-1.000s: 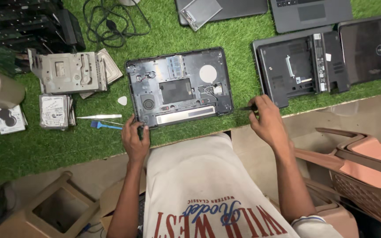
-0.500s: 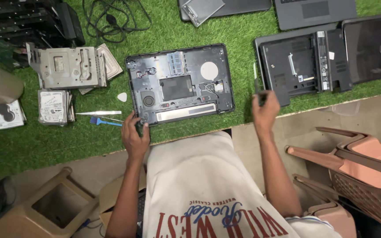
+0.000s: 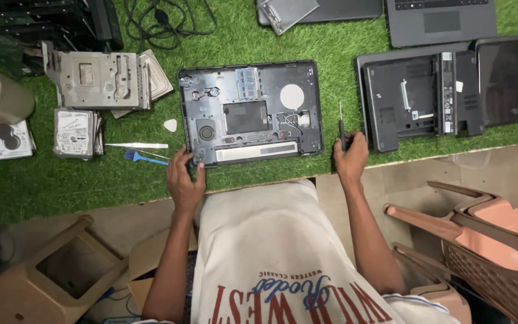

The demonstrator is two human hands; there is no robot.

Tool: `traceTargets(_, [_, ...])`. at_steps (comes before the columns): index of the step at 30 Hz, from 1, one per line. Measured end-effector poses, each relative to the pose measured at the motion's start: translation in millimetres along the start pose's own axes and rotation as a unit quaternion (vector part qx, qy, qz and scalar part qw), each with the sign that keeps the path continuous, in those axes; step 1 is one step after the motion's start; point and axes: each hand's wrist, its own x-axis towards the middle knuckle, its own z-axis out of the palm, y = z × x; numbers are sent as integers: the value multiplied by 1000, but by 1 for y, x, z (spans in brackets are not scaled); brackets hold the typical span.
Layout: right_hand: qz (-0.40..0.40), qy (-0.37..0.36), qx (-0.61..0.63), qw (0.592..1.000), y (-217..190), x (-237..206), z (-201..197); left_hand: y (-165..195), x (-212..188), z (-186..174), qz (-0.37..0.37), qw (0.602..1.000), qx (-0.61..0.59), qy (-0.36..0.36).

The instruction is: The person works at a bench on a laptop with its bottom cover removed, prying and lifting internal components including a battery, RAM module and other parts out of the chassis by hand and with a small pry tool and screwdriver. They set removed parts aside on the bench and at the end lift and reposition the laptop chassis.

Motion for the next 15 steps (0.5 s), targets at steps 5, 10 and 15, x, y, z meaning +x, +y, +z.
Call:
traceTargets(5, [-12,5,12,1000,0,2,-1,1,1,2,-3,1000,9,4])
traceTargets(10, [6,2,28,1000,1,2,-1,0,1,3,4,1000,9,6])
traceTargets(15, [17,33,38,999,2,6,3,-4,1,6,-4,1000,5,3])
